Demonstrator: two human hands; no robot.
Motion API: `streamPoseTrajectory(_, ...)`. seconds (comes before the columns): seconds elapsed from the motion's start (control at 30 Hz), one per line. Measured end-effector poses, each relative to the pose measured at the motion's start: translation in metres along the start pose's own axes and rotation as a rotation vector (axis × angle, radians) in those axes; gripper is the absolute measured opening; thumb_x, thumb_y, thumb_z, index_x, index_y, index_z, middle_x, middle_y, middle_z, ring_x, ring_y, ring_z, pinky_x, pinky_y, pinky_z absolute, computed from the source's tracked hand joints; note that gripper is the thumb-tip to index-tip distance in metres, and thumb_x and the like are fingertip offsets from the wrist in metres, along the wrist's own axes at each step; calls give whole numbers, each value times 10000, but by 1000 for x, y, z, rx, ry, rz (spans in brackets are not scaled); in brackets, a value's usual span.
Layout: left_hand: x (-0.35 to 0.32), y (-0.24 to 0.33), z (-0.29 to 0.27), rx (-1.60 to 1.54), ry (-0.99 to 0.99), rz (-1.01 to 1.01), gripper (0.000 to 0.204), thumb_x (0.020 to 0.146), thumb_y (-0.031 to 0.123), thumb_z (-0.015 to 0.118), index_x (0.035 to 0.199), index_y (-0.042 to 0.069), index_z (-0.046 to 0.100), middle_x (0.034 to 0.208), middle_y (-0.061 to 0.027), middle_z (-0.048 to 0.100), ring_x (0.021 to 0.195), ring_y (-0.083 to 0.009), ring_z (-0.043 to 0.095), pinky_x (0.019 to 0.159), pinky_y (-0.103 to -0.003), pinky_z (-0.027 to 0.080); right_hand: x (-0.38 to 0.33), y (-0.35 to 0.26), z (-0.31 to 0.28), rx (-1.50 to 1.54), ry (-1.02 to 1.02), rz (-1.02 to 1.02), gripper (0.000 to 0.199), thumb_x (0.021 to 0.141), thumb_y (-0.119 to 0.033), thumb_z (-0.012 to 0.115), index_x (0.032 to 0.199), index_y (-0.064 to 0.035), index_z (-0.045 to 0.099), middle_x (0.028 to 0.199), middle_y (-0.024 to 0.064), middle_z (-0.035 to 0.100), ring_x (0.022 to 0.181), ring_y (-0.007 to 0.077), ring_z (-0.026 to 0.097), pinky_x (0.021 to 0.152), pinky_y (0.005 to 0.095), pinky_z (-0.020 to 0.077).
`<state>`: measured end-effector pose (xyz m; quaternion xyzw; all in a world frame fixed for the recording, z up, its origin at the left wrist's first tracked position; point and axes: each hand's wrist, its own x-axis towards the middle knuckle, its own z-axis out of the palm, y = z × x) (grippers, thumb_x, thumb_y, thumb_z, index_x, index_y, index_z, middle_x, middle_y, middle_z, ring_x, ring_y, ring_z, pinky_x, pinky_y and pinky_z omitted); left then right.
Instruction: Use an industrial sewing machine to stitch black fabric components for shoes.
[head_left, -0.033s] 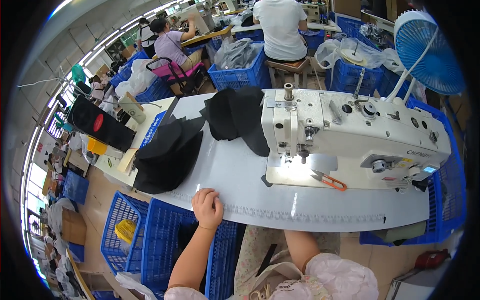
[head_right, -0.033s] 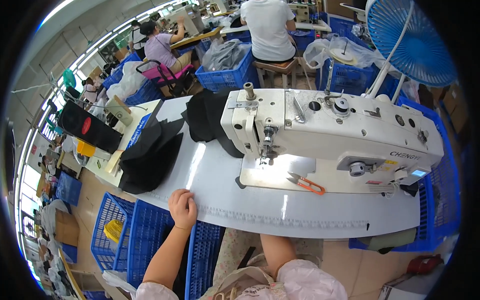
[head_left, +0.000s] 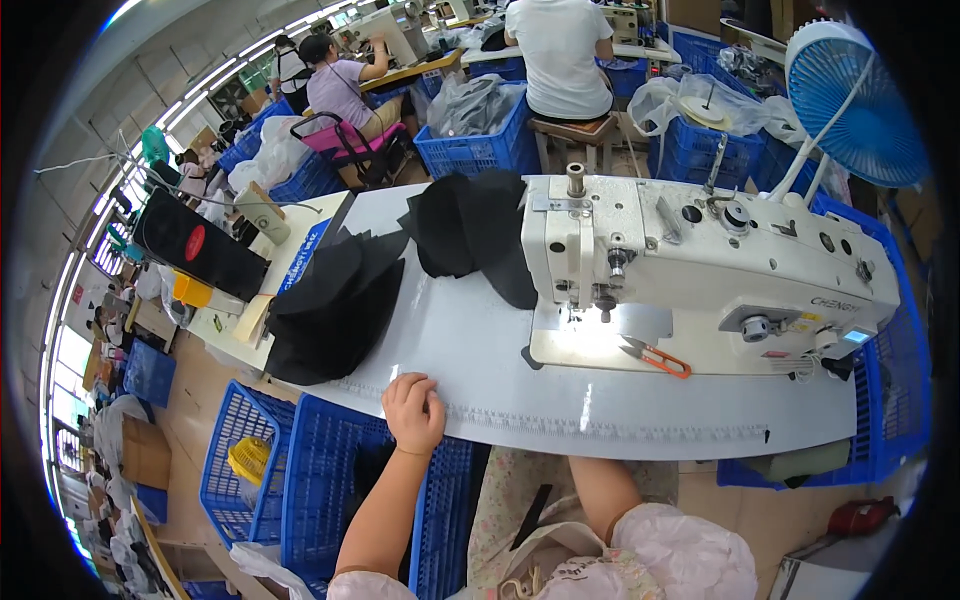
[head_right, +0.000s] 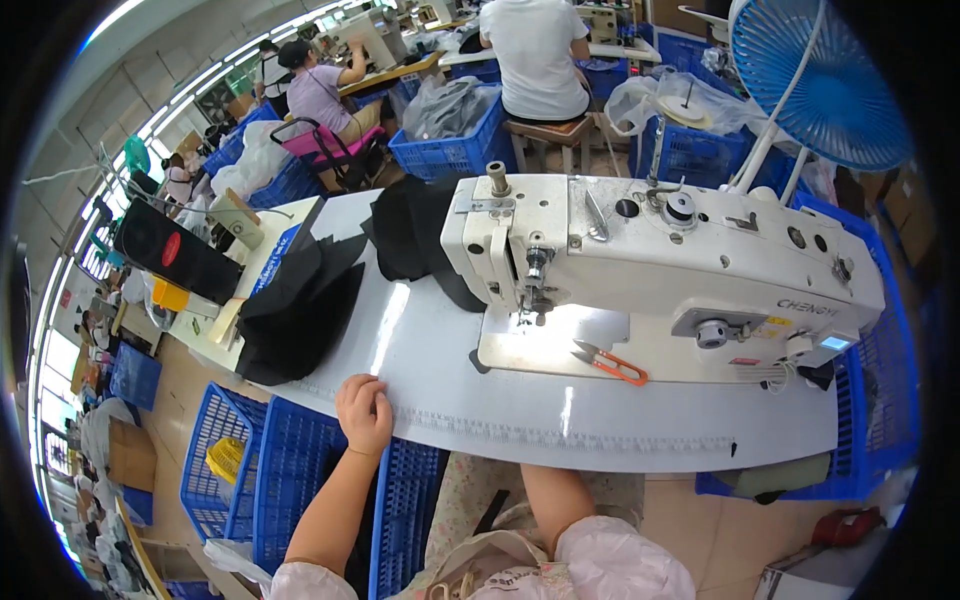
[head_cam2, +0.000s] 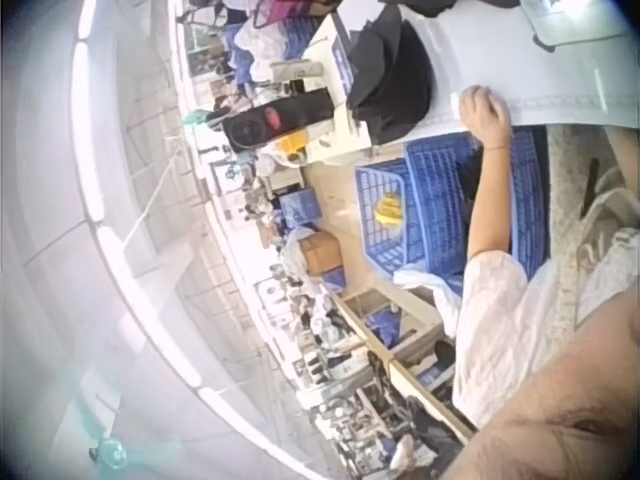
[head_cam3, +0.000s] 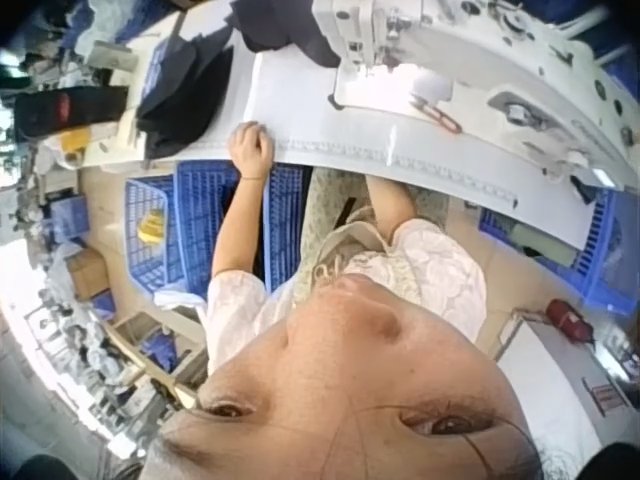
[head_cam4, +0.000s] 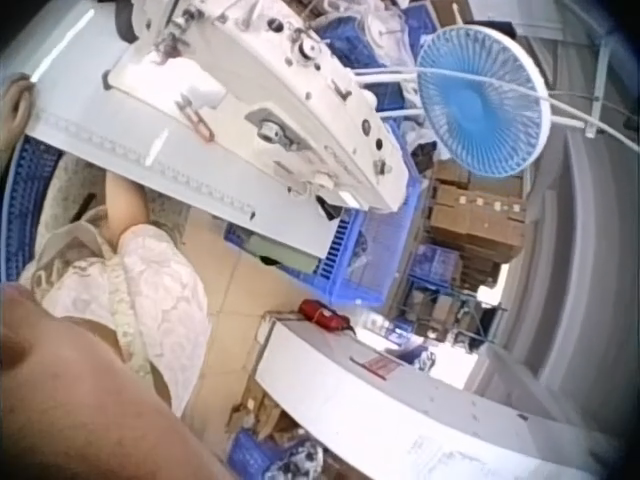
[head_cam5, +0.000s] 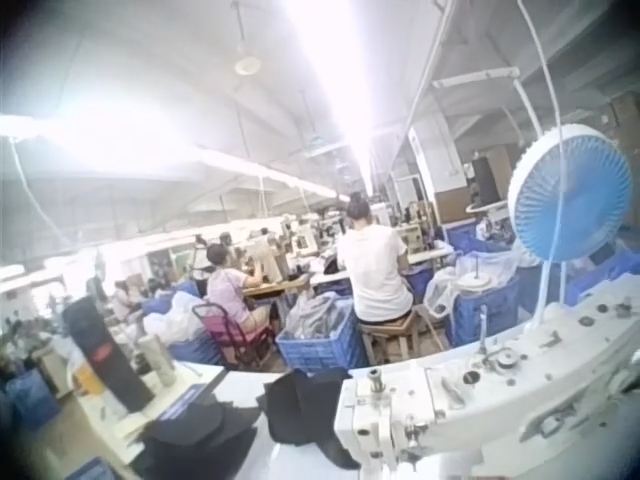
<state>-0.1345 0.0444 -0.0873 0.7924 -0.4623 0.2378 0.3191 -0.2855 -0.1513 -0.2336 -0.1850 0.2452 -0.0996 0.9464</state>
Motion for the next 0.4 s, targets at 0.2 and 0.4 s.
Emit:
streamPoseTrajectory(0.2, 0, -3, 2, 23, 27, 17, 108, 681, 55, 571, 786, 53, 597, 896, -95, 596, 878, -284, 547, 798, -383, 399, -55, 33, -21, 153, 108, 20, 278, 915, -229, 490, 1141, -68, 510, 1157, 124, 537, 1093, 214, 499, 975, 393, 374)
streamPoseTrajectory(0.4, 0, -1, 0, -31, -56, -3, 137, 683, 49, 598, 820, 47, 603, 970, -132, 583, 936, -319, 524, 826, -410, 411, -139, 59, -58, -245, -186, 127, 277, 880, -156, 559, 1145, -128, 484, 1205, 65, 513, 1182, 255, 424, 1016, 440, 318)
